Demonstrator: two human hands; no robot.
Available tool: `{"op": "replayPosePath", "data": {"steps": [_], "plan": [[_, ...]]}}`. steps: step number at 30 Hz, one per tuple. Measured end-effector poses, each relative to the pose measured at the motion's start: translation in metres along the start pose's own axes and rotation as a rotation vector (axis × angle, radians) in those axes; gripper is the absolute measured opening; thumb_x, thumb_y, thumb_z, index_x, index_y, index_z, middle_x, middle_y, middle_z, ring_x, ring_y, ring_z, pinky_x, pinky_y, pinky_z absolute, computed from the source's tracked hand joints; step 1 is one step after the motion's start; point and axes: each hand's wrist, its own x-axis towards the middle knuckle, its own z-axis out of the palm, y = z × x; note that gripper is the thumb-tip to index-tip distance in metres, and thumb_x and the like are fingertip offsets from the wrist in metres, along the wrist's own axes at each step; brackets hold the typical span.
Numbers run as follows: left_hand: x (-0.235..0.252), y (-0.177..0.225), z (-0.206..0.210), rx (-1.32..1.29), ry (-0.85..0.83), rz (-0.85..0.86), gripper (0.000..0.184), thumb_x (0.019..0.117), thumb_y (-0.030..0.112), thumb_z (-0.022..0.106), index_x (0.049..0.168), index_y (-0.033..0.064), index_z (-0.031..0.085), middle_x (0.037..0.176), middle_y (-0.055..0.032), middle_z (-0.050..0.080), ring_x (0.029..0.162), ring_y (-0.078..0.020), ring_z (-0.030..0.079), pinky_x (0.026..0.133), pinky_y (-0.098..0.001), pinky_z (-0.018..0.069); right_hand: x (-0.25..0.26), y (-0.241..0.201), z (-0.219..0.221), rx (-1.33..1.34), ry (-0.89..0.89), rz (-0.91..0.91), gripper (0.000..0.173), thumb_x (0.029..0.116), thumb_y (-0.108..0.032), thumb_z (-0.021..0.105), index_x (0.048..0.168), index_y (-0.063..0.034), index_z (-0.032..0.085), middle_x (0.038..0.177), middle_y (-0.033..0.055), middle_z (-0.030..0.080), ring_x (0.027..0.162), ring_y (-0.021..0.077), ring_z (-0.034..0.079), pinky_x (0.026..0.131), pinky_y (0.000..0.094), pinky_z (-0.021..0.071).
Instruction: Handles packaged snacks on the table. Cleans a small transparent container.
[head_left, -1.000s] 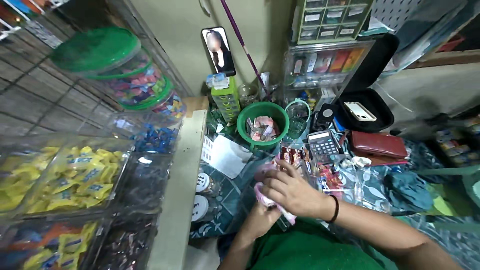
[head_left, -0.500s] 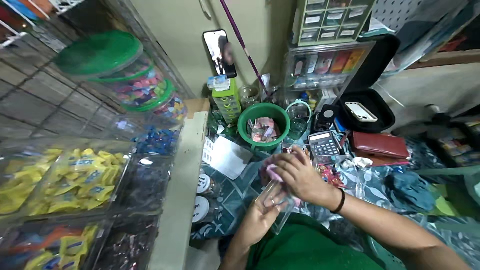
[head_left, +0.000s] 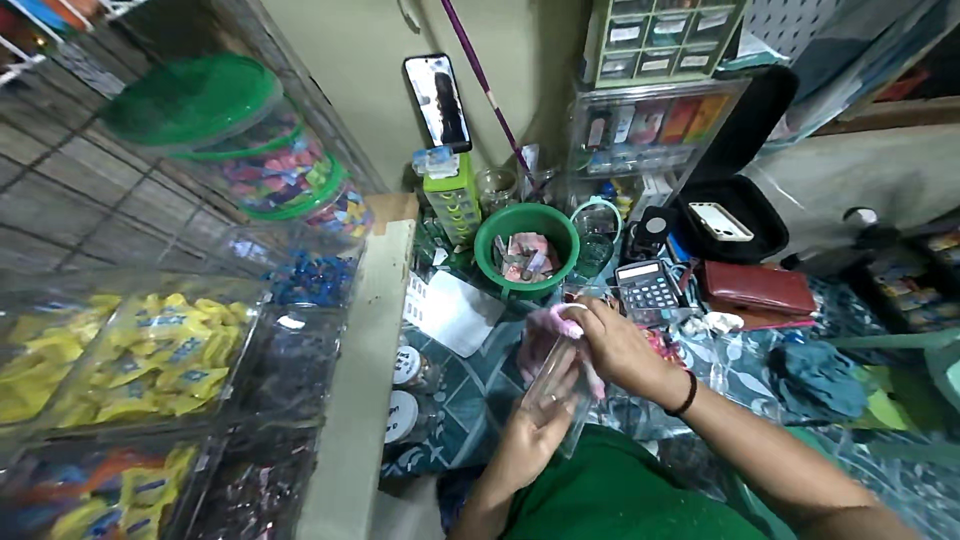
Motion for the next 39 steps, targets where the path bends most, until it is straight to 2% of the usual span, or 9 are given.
{"op": "replayPosePath", "data": {"steps": [4, 9, 13, 18, 22, 26, 31, 34, 39], "plan": [[-0.003, 0.004, -0.02, -0.26, -0.283, -0.066, 0.088, 0.0908, 0.036, 0.074, 0.158, 0.0029, 0.028, 0.163, -0.0133, 0.032, 0.145, -0.0299, 0.041, 0.112, -0.05, 0.0453, -0.002, -0.003, -0.015, 0.007, -0.012, -0.189, 0.029, 0.0936, -0.001, 0.06, 0.122, -0.0045, 0.064, 0.118, 0.0239, 0.068, 0.11, 0.0403, 0.067, 0.096, 0.0535, 0.0545], [0.0, 0.019, 0.003, 0.305, 0.026, -0.221, 0.029, 0.0887, 0.004, 0.071, 0.116, -0.0044, 0.066, 0.105, 0.0012, 0.072, 0.099, 0.0027, 0.066, 0.091, -0.019, 0.055, -0.004, -0.034, -0.006, 0.02, -0.022, -0.508, 0.02, 0.1045, -0.008, 0.051, 0.119, -0.0111, 0.065, 0.118, 0.0151, 0.068, 0.117, 0.0331, 0.063, 0.107, 0.0467, 0.0478], [0.004, 0.012, 0.01, 0.221, 0.098, -0.291, 0.018, 0.0936, -0.002, 0.06, 0.111, -0.0044, 0.061, 0.095, 0.0005, 0.07, 0.088, -0.0018, 0.068, 0.085, -0.0233, 0.058, -0.001, -0.027, -0.009, 0.101, -0.102, -0.392, 0.031, 0.0986, -0.007, 0.058, 0.128, -0.0126, 0.064, 0.121, 0.0125, 0.069, 0.119, 0.0317, 0.063, 0.108, 0.0482, 0.0463], [0.002, 0.014, -0.002, -0.116, -0.037, -0.015, 0.057, 0.1007, 0.003, 0.052, 0.153, -0.007, 0.032, 0.155, -0.0177, 0.044, 0.137, -0.0306, 0.053, 0.105, -0.0488, 0.0529, 0.0, 0.019, -0.021, 0.094, -0.106, -0.023, 0.034, 0.0947, -0.002, 0.06, 0.129, -0.0006, 0.064, 0.119, 0.0184, 0.07, 0.116, 0.0352, 0.066, 0.102, 0.052, 0.0521], [0.008, 0.032, -0.009, -0.305, 0.012, 0.033, 0.06, 0.0991, 0.017, 0.062, 0.154, 0.007, 0.04, 0.155, -0.0142, 0.046, 0.136, -0.0349, 0.052, 0.104, -0.0556, 0.0516, -0.015, 0.038, -0.033, 0.239, 0.009, 0.205, 0.041, 0.0922, -0.003, 0.058, 0.132, 0.0044, 0.062, 0.115, 0.0208, 0.07, 0.1, 0.0287, 0.071, 0.089, 0.045, 0.0585], [0.017, 0.018, -0.022, -0.395, 0.076, 0.0, 0.07, 0.0997, 0.033, 0.063, 0.157, 0.0074, 0.031, 0.155, -0.0138, 0.045, 0.136, -0.0355, 0.053, 0.104, -0.0572, 0.0513, -0.016, 0.015, -0.062, 0.403, 0.197, 0.153, 0.039, 0.0993, -0.016, 0.054, 0.134, 0.0008, 0.059, 0.116, 0.0068, 0.07, 0.099, 0.0018, 0.066, 0.089, 0.024, 0.0572], [0.023, 0.015, 0.002, -0.404, 0.208, -0.039, 0.079, 0.0866, 0.066, 0.06, 0.143, 0.0116, 0.049, 0.125, -0.0006, 0.069, 0.112, -0.0152, 0.068, 0.092, -0.0382, 0.0597, -0.005, -0.045, 0.007, 0.106, 0.182, 0.015, 0.045, 0.1036, -0.03, 0.054, 0.139, -0.0025, 0.06, 0.146, 0.0215, 0.056, 0.14, 0.0426, 0.047, 0.114, 0.0588, 0.0392], [0.026, 0.017, 0.0, -0.249, 0.423, -0.056, 0.091, 0.0782, 0.081, 0.053, 0.13, 0.0073, 0.054, 0.109, 0.001, 0.072, 0.102, -0.0086, 0.07, 0.089, -0.0311, 0.0597, -0.024, -0.066, 0.04, 0.086, 0.121, -0.175, 0.04, 0.107, -0.025, 0.045, 0.135, -0.0032, 0.063, 0.148, 0.0159, 0.056, 0.143, 0.035, 0.046, 0.12, 0.0526, 0.0322], [0.03, 0.023, -0.024, -0.344, 0.218, 0.073, 0.097, 0.0887, 0.076, 0.044, 0.155, 0.0065, 0.033, 0.151, -0.012, 0.051, 0.134, -0.0279, 0.056, 0.104, -0.0443, 0.0529, -0.055, -0.031, 0.028, 0.028, 0.101, -0.272, 0.032, 0.1057, -0.022, 0.046, 0.13, -0.0148, 0.066, 0.136, 0.0064, 0.066, 0.128, 0.0245, 0.058, 0.11, 0.0374, 0.0435]]}}
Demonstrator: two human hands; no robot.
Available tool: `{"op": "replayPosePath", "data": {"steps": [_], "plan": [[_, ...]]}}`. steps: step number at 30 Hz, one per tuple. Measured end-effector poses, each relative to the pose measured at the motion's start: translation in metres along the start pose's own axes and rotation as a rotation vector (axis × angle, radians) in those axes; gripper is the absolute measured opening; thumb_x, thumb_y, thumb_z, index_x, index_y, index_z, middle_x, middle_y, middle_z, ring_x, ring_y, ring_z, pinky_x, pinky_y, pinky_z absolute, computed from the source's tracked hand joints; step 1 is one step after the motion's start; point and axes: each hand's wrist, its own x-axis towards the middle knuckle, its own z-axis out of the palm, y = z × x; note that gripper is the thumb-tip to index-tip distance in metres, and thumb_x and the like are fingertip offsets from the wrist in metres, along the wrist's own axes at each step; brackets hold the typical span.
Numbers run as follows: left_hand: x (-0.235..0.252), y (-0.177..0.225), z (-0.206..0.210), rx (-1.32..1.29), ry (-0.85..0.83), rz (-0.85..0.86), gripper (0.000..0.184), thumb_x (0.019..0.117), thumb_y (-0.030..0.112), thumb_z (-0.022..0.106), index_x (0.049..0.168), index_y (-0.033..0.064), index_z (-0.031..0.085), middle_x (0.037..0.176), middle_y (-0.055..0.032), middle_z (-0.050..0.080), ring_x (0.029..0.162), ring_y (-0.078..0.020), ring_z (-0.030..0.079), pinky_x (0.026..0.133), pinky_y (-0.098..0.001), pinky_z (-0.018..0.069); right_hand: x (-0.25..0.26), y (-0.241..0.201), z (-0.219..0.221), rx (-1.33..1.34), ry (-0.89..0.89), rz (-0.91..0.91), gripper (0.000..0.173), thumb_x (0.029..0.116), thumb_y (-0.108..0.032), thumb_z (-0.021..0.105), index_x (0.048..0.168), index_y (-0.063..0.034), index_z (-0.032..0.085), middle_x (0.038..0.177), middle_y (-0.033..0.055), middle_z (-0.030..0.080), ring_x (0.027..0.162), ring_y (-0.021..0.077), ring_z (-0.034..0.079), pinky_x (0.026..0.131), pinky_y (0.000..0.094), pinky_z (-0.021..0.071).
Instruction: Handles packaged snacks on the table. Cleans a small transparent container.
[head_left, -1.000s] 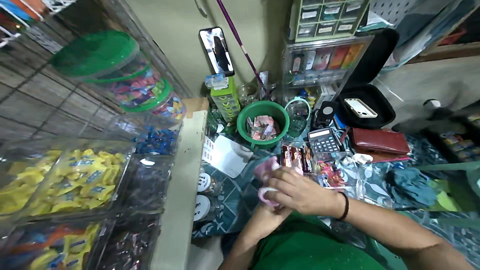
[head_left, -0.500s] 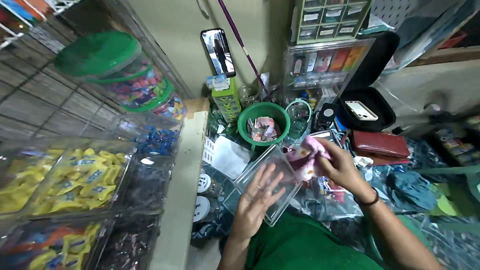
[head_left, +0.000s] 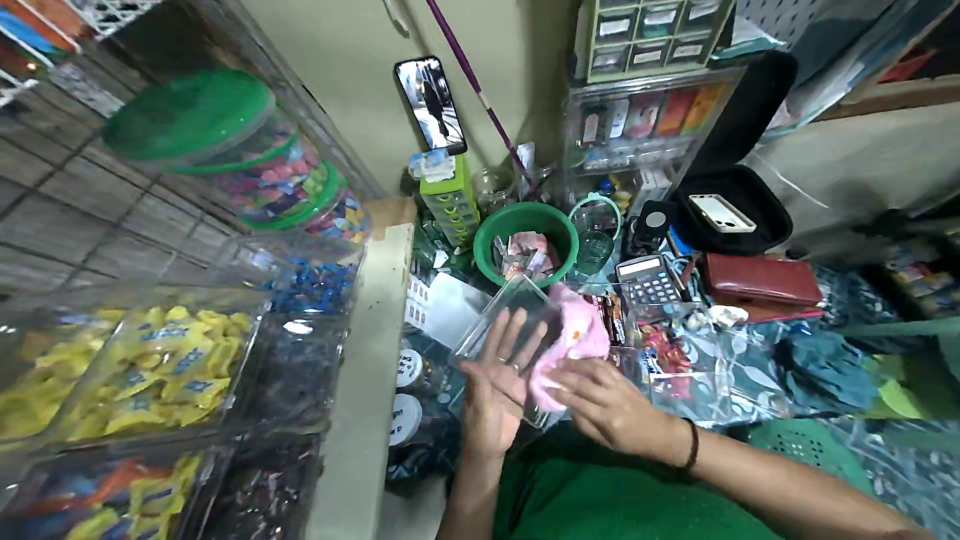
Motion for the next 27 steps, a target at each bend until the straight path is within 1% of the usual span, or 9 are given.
{"op": "replayPosePath", "data": {"steps": [2, 4, 9, 14, 18, 21, 23, 25, 27], "plan": [[0.001, -0.001, 0.003, -0.03, 0.026, -0.039, 0.099, 0.0865, 0.076, 0.049, 0.155, 0.0069, 0.033, 0.15, -0.0115, 0.052, 0.13, -0.0293, 0.058, 0.098, -0.048, 0.0557, 0.004, 0.016, -0.01, -0.065, 0.012, 0.145, 0.033, 0.103, -0.022, 0.052, 0.132, -0.0121, 0.066, 0.131, 0.0133, 0.067, 0.119, 0.0326, 0.063, 0.101, 0.0451, 0.051], [-0.002, -0.003, 0.013, -0.016, 0.042, -0.098, 0.1, 0.0873, 0.075, 0.05, 0.154, 0.0037, 0.03, 0.148, -0.0104, 0.053, 0.128, -0.0272, 0.06, 0.1, -0.0496, 0.0551, 0.023, 0.028, -0.017, -0.085, 0.044, 0.261, 0.035, 0.1008, -0.019, 0.056, 0.132, -0.0102, 0.068, 0.129, 0.0186, 0.067, 0.115, 0.0391, 0.063, 0.095, 0.0509, 0.0539], [-0.009, -0.01, 0.026, 0.031, 0.047, -0.151, 0.08, 0.1017, 0.056, 0.044, 0.156, 0.0, 0.026, 0.151, -0.0069, 0.051, 0.124, -0.0213, 0.063, 0.094, -0.0434, 0.06, 0.06, 0.034, -0.021, -0.107, 0.033, 0.31, 0.031, 0.1013, -0.017, 0.057, 0.13, -0.0093, 0.068, 0.129, 0.0193, 0.065, 0.116, 0.0394, 0.062, 0.092, 0.0495, 0.0559], [-0.01, -0.007, 0.025, 0.023, 0.136, -0.093, 0.079, 0.0964, 0.06, 0.05, 0.149, 0.0023, 0.04, 0.139, -0.0054, 0.062, 0.115, -0.0224, 0.068, 0.089, -0.0426, 0.0617, 0.044, 0.015, -0.026, -0.149, 0.027, 0.399, 0.033, 0.097, -0.014, 0.06, 0.128, -0.0081, 0.068, 0.108, 0.0236, 0.067, 0.095, 0.0409, 0.066, 0.081, 0.0506, 0.0576], [0.0, -0.004, 0.015, 0.013, 0.171, 0.005, 0.083, 0.0955, 0.061, 0.052, 0.15, 0.001, 0.035, 0.143, -0.0138, 0.058, 0.122, -0.0324, 0.065, 0.095, -0.0507, 0.0584, 0.016, 0.001, -0.024, -0.136, 0.011, 0.476, 0.033, 0.0965, -0.014, 0.059, 0.126, -0.001, 0.067, 0.098, 0.0214, 0.067, 0.087, 0.0348, 0.068, 0.078, 0.0431, 0.0591], [0.003, -0.007, 0.018, -0.005, 0.156, -0.038, 0.082, 0.0996, 0.056, 0.049, 0.152, -0.0034, 0.029, 0.144, -0.0151, 0.056, 0.122, -0.0305, 0.065, 0.096, -0.0485, 0.0585, 0.011, 0.011, -0.044, 0.11, -0.046, 0.509, 0.031, 0.0975, -0.014, 0.053, 0.116, 0.0017, 0.073, 0.093, 0.0187, 0.069, 0.08, 0.0256, 0.069, 0.073, 0.0355, 0.0584], [0.005, -0.009, 0.02, -0.019, 0.144, -0.051, 0.083, 0.0984, 0.057, 0.051, 0.152, -0.003, 0.029, 0.143, -0.0137, 0.057, 0.12, -0.0282, 0.066, 0.095, -0.0459, 0.0593, 0.017, 0.02, -0.068, 0.351, -0.062, 0.49, 0.031, 0.0997, -0.018, 0.052, 0.112, -0.0002, 0.074, 0.098, 0.0138, 0.072, 0.089, 0.0144, 0.068, 0.081, 0.0269, 0.0557], [0.006, -0.01, 0.022, 0.008, 0.097, -0.054, 0.087, 0.0944, 0.063, 0.052, 0.151, -0.0006, 0.032, 0.142, -0.0104, 0.058, 0.12, -0.0243, 0.065, 0.093, -0.0412, 0.0597, 0.026, 0.018, -0.077, 0.422, 0.04, 0.429, 0.033, 0.104, -0.022, 0.052, 0.123, -0.0019, 0.07, 0.111, 0.0116, 0.07, 0.103, 0.0081, 0.065, 0.091, 0.0228, 0.0536], [0.003, -0.013, 0.029, 0.046, 0.084, -0.053, 0.096, 0.0865, 0.075, 0.049, 0.15, 0.0041, 0.037, 0.141, -0.005, 0.06, 0.121, -0.0175, 0.064, 0.096, -0.0359, 0.0573, 0.036, 0.005, -0.059, 0.35, 0.035, 0.312, 0.04, 0.1054, -0.024, 0.051, 0.137, -0.0024, 0.062, 0.132, 0.0167, 0.065, 0.123, 0.0194, 0.061, 0.106, 0.0337, 0.0502]]}}
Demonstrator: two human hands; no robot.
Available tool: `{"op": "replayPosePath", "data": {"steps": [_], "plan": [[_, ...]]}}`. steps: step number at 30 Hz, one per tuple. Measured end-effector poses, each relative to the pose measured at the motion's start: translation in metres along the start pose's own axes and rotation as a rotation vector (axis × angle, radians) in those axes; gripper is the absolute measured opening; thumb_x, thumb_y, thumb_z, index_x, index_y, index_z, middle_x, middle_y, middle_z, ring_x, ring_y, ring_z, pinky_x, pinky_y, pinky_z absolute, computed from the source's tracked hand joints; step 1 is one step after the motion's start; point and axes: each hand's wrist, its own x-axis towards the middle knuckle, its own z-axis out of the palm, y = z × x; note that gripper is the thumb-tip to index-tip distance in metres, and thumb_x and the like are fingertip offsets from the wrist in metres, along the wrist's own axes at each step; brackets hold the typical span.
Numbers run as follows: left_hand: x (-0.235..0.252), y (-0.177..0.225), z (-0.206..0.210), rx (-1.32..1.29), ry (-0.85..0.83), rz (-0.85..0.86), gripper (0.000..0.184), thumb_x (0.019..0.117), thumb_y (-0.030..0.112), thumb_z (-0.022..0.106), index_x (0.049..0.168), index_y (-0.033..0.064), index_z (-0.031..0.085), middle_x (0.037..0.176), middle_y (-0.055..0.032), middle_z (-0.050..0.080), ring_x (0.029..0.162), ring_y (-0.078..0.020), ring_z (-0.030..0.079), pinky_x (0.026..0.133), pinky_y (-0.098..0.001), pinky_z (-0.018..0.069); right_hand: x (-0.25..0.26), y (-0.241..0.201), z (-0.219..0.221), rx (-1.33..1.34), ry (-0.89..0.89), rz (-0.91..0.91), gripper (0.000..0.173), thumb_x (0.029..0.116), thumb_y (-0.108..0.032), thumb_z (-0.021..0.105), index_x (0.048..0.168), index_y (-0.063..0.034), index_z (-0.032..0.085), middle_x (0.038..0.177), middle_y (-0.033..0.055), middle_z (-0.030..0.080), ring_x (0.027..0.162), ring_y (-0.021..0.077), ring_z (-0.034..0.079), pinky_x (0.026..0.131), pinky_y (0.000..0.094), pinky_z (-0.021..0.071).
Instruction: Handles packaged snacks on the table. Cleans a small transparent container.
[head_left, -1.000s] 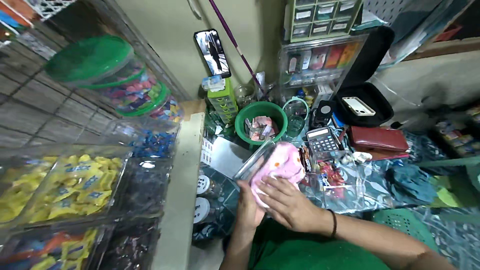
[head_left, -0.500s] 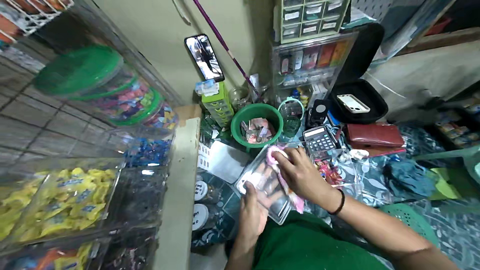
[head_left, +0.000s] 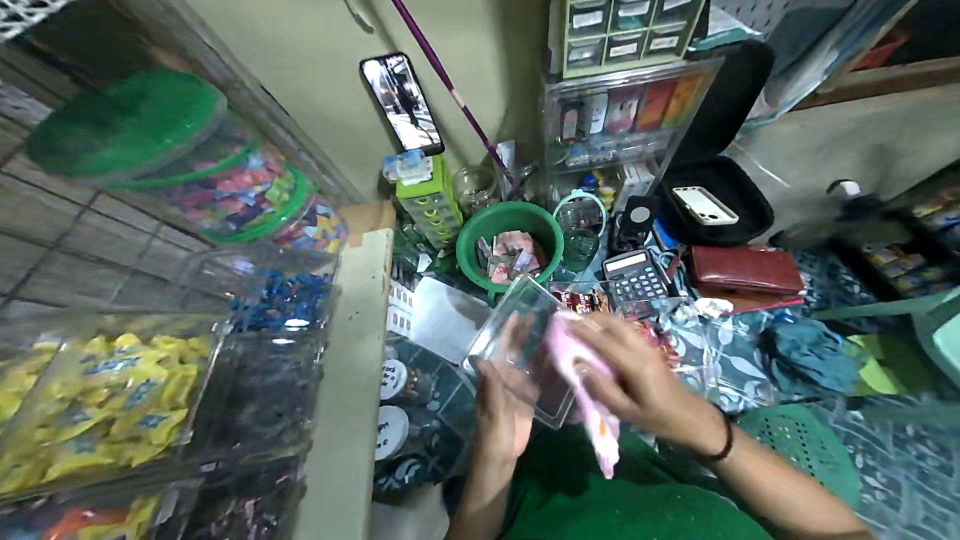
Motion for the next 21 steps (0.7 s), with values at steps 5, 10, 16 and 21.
{"op": "replayPosePath", "data": {"steps": [5, 10, 16, 21], "plan": [[-0.008, -0.003, 0.013, 0.064, 0.144, 0.006, 0.1, 0.0772, 0.088, 0.043, 0.137, 0.0086, 0.056, 0.12, 0.0028, 0.071, 0.111, -0.0063, 0.067, 0.095, -0.0279, 0.0559, 0.01, 0.001, 0.06, -0.277, -0.124, -0.356, 0.044, 0.1071, -0.02, 0.039, 0.147, -0.0111, 0.054, 0.155, 0.0067, 0.051, 0.139, 0.023, 0.05, 0.123, 0.0519, 0.0243], [-0.018, -0.005, 0.004, -0.014, 0.088, 0.014, 0.081, 0.0875, 0.074, 0.047, 0.139, 0.0119, 0.051, 0.119, 0.0023, 0.071, 0.108, -0.0101, 0.069, 0.092, -0.0336, 0.0592, 0.039, 0.013, 0.047, -0.44, 0.054, -0.291, 0.041, 0.1051, -0.02, 0.042, 0.143, -0.0194, 0.058, 0.151, 0.0033, 0.056, 0.136, 0.0248, 0.054, 0.117, 0.0635, 0.0265], [-0.023, -0.008, -0.004, 0.009, -0.23, 0.026, 0.061, 0.1033, 0.027, 0.057, 0.155, 0.0037, 0.036, 0.152, -0.0088, 0.049, 0.122, -0.0231, 0.064, 0.095, -0.0453, 0.0586, 0.063, 0.029, 0.017, -0.373, 0.152, -0.159, 0.042, 0.1, -0.012, 0.045, 0.137, 0.0024, 0.061, 0.147, 0.0171, 0.057, 0.144, 0.0385, 0.044, 0.12, 0.0569, 0.0324], [-0.041, 0.006, -0.015, 0.6, -0.257, 0.068, 0.022, 0.085, 0.005, 0.073, 0.107, 0.0036, 0.07, 0.097, 0.0084, 0.073, 0.091, 0.0064, 0.066, 0.083, -0.0161, 0.0546, 0.044, -0.013, 0.039, -0.319, -0.064, -0.494, 0.031, 0.1045, -0.022, 0.045, 0.099, -0.004, 0.07, 0.1, 0.0128, 0.074, 0.104, 0.0264, 0.071, 0.11, 0.0439, 0.046]]}}
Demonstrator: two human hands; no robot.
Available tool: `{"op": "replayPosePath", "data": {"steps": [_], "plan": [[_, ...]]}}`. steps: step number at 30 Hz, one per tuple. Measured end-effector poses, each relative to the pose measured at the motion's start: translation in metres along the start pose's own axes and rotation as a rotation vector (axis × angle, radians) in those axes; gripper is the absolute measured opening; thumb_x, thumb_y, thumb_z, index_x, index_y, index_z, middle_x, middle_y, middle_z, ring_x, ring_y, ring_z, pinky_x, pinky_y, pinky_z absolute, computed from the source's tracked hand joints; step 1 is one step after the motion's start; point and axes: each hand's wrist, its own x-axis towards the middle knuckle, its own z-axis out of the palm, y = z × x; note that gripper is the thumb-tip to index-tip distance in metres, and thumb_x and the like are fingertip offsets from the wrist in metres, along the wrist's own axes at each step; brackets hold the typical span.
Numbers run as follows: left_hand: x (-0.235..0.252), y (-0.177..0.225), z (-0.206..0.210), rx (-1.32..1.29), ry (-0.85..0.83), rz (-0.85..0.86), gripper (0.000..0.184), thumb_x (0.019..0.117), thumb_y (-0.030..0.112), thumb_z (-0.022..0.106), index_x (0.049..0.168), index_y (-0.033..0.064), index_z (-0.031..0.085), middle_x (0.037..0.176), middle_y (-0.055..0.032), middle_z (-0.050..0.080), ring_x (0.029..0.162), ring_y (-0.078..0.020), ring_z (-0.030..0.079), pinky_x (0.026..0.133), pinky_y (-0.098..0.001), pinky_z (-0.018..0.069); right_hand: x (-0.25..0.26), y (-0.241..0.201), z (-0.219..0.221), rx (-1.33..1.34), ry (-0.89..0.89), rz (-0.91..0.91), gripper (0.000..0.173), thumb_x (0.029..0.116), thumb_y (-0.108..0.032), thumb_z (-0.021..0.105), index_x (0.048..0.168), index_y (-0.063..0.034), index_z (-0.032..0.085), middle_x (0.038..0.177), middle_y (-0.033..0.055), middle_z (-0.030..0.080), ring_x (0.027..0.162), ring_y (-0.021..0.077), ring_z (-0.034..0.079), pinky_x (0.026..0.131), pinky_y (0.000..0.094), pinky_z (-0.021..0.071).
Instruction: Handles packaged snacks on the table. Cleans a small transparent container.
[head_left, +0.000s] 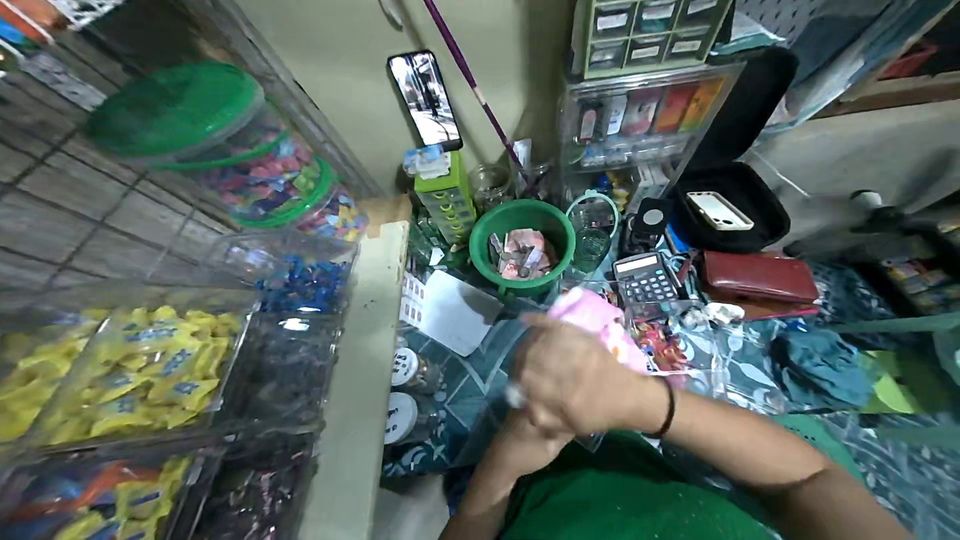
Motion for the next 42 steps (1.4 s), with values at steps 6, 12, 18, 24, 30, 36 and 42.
{"op": "replayPosePath", "data": {"steps": [6, 12, 18, 24, 30, 36, 42], "plan": [[0.009, -0.014, 0.017, -0.184, 0.034, 0.056, 0.031, 0.0928, -0.004, 0.061, 0.124, -0.0064, 0.059, 0.119, -0.0044, 0.071, 0.108, -0.0094, 0.069, 0.095, -0.0317, 0.0587, -0.006, 0.033, 0.01, -0.1, 0.265, 0.107, 0.04, 0.1, -0.03, 0.045, 0.073, -0.0087, 0.065, 0.072, 0.009, 0.069, 0.074, 0.0236, 0.069, 0.075, 0.0397, 0.0548], [0.028, -0.019, 0.009, -0.499, 0.093, 0.178, 0.05, 0.0975, 0.008, 0.061, 0.147, 0.0103, 0.054, 0.156, -0.0106, 0.045, 0.135, -0.0276, 0.054, 0.103, -0.0451, 0.0539, -0.024, 0.046, 0.007, -0.015, 0.225, 0.614, 0.052, 0.1098, -0.036, 0.034, 0.098, -0.0012, 0.07, 0.084, 0.0123, 0.07, 0.078, 0.0248, 0.07, 0.065, 0.044, 0.0579], [0.033, -0.018, 0.01, -0.736, 0.138, 0.172, 0.053, 0.0952, 0.008, 0.063, 0.147, 0.0114, 0.053, 0.154, -0.0138, 0.048, 0.136, -0.0339, 0.053, 0.106, -0.0545, 0.0506, -0.058, 0.025, 0.007, 0.314, 0.325, 0.946, 0.046, 0.0982, -0.036, 0.064, 0.127, -0.0004, 0.065, 0.114, 0.0112, 0.071, 0.101, 0.012, 0.069, 0.091, 0.033, 0.0569], [0.049, -0.018, 0.016, -0.864, 0.213, 0.207, 0.06, 0.091, 0.004, 0.066, 0.149, 0.0091, 0.049, 0.151, -0.0145, 0.051, 0.133, -0.0328, 0.056, 0.104, -0.0489, 0.053, -0.051, -0.017, 0.023, 0.722, 0.638, 1.053, 0.093, 0.0923, -0.022, 0.07, 0.155, 0.0109, 0.011, 0.148, 0.0247, 0.043, 0.126, 0.0094, 0.056, 0.103, 0.0224, 0.0502], [0.045, -0.042, 0.024, -0.376, 0.041, 0.289, 0.084, 0.0957, 0.04, 0.067, 0.162, 0.0145, 0.022, 0.162, -0.0033, 0.037, 0.146, -0.0186, 0.041, 0.118, -0.0388, 0.0392, -0.046, 0.011, 0.013, 0.648, 0.684, 1.004, 0.043, 0.1055, -0.016, 0.049, 0.14, 0.0089, 0.044, 0.12, 0.0109, 0.064, 0.104, 0.004, 0.065, 0.093, 0.0228, 0.0557], [0.014, -0.044, 0.047, 0.033, -0.227, -0.004, 0.038, 0.0985, 0.005, 0.059, 0.129, -0.0164, 0.056, 0.12, -0.0189, 0.069, 0.112, -0.0097, 0.067, 0.101, -0.0258, 0.0524, -0.03, 0.032, 0.0, 0.479, 0.756, 0.863, 0.026, 0.1083, -0.019, 0.043, 0.121, 0.0001, 0.057, 0.093, -0.0027, 0.066, 0.08, -0.0001, 0.065, 0.075, 0.0224, 0.0584], [0.008, -0.033, 0.007, -0.639, 0.033, -0.104, 0.092, 0.0895, 0.067, 0.058, 0.152, 0.0024, 0.038, 0.149, -0.0134, 0.053, 0.132, -0.0295, 0.057, 0.103, -0.0494, 0.0522, -0.06, 0.035, -0.021, -0.004, 0.489, 0.275, 0.029, 0.1037, -0.038, 0.053, 0.113, -0.0105, 0.059, 0.099, 0.0105, 0.067, 0.099, 0.0202, 0.065, 0.092, 0.0365, 0.0538]]}}
